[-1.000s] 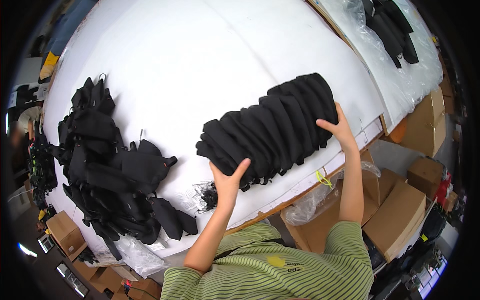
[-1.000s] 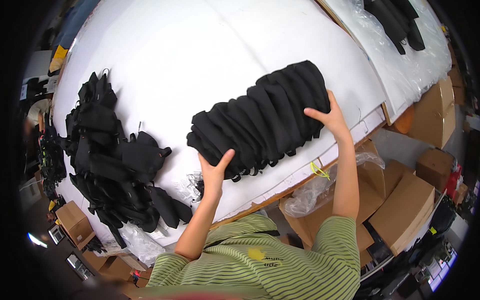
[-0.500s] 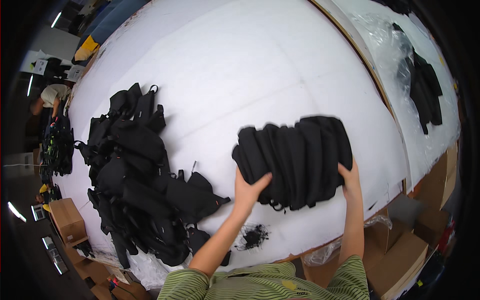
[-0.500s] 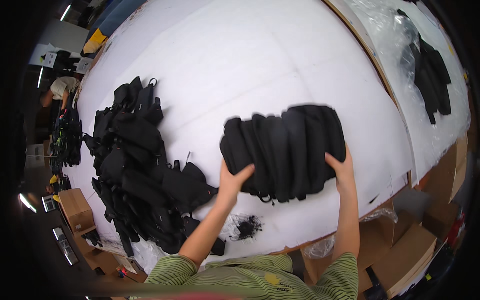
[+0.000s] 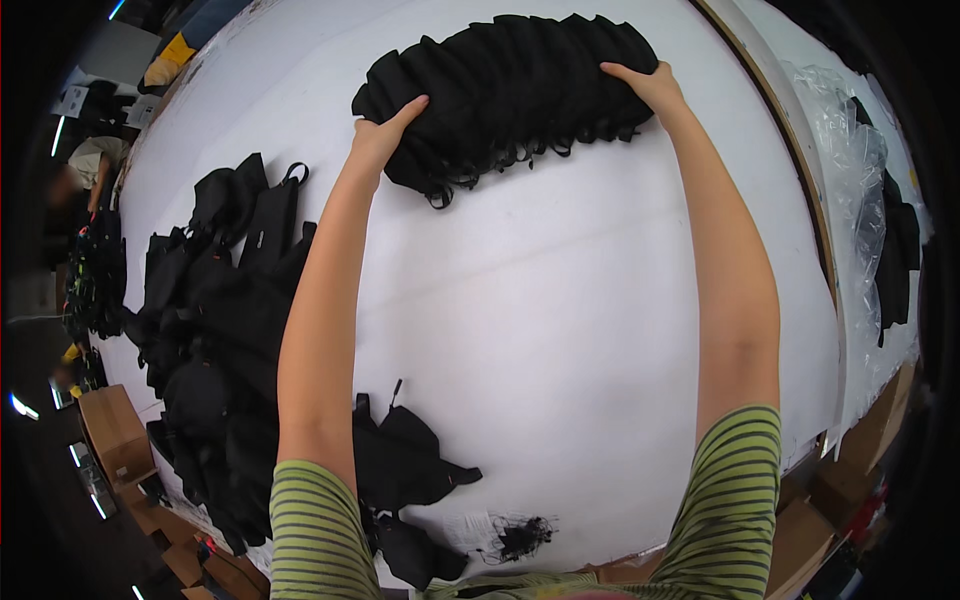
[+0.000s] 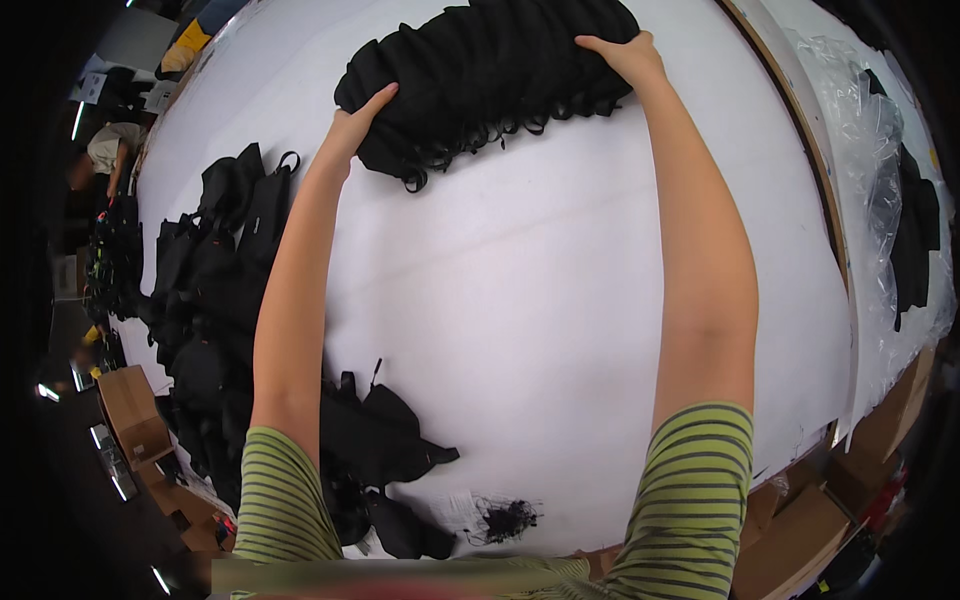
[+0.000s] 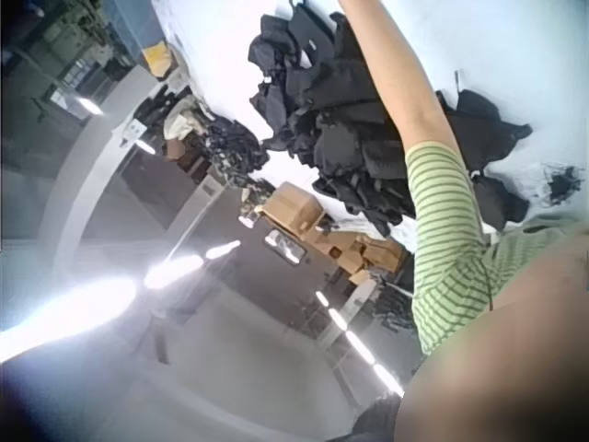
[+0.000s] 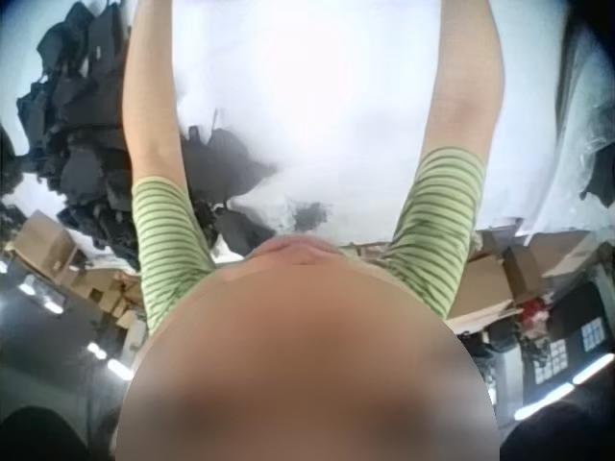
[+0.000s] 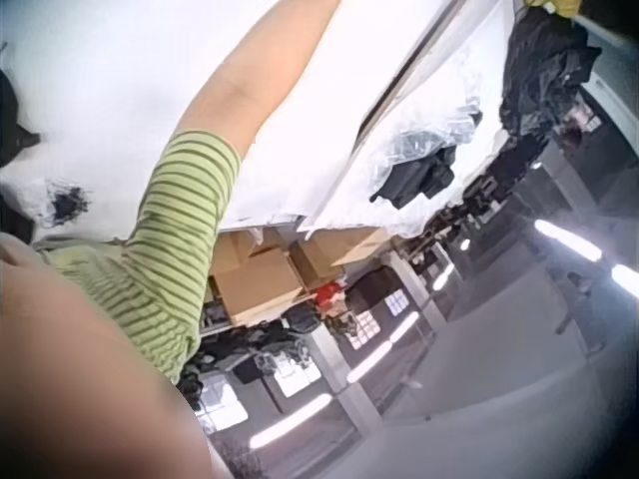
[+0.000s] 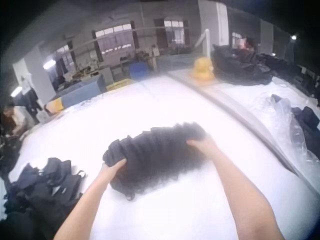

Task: Attaching tags and labels to black zippered pouches on a work table.

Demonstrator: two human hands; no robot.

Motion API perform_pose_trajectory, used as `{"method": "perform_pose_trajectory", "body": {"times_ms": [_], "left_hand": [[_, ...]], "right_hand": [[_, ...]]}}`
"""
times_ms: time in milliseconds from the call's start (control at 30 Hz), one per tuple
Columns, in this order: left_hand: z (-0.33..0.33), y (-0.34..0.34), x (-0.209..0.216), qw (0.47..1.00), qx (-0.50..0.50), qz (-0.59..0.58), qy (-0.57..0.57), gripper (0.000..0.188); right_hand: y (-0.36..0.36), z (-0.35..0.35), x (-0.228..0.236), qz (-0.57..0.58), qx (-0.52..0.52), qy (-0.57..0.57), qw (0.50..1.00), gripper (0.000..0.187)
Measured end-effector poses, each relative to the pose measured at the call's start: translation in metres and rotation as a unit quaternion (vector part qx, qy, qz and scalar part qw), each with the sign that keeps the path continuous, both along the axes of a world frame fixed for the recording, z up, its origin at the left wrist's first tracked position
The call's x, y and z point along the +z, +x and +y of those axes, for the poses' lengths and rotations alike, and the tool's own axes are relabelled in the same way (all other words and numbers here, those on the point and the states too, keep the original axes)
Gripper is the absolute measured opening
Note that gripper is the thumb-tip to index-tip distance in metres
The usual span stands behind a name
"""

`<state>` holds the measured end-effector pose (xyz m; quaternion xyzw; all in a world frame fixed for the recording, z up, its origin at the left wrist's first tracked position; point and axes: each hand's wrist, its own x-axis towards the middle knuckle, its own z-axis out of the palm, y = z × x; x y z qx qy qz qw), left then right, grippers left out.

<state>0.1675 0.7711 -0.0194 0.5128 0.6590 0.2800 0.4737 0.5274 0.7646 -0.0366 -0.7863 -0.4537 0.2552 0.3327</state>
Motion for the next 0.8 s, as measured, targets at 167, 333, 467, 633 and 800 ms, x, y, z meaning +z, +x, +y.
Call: {"method": "perform_pose_trajectory", "body": {"times_ms": [167, 333, 467, 633, 800], "left_hand": [[-0.032, 0.012, -0.004, 0.914, 0.091, 0.195, 0.343, 0.090], [-0.056, 0.026, -0.023, 0.871, -0.080, 0.380, 0.301, 0.077], [-0.060, 0.026, -0.016, 0.884, -0.102, 0.361, 0.278, 0.078], [-0.190, -0.027, 0.034, 0.915, -0.167, 0.182, 0.319, 0.062], [-0.407, -0.077, 0.075, 0.909, -0.252, -0.297, -0.146, 0.030]], "right_hand": [[-0.004, -0.030, -0.015, -0.157, -0.092, 0.142, 0.973, 0.092], [-0.081, -0.055, 0.001, -0.331, 0.142, 0.330, 0.872, 0.056], [-0.096, -0.052, -0.012, -0.296, 0.110, 0.297, 0.901, 0.055], [-0.176, -0.212, -0.002, -0.079, 0.138, 0.260, 0.953, 0.048], [-0.235, -0.458, 0.017, 0.138, 0.254, -0.108, 0.951, 0.024]]}}
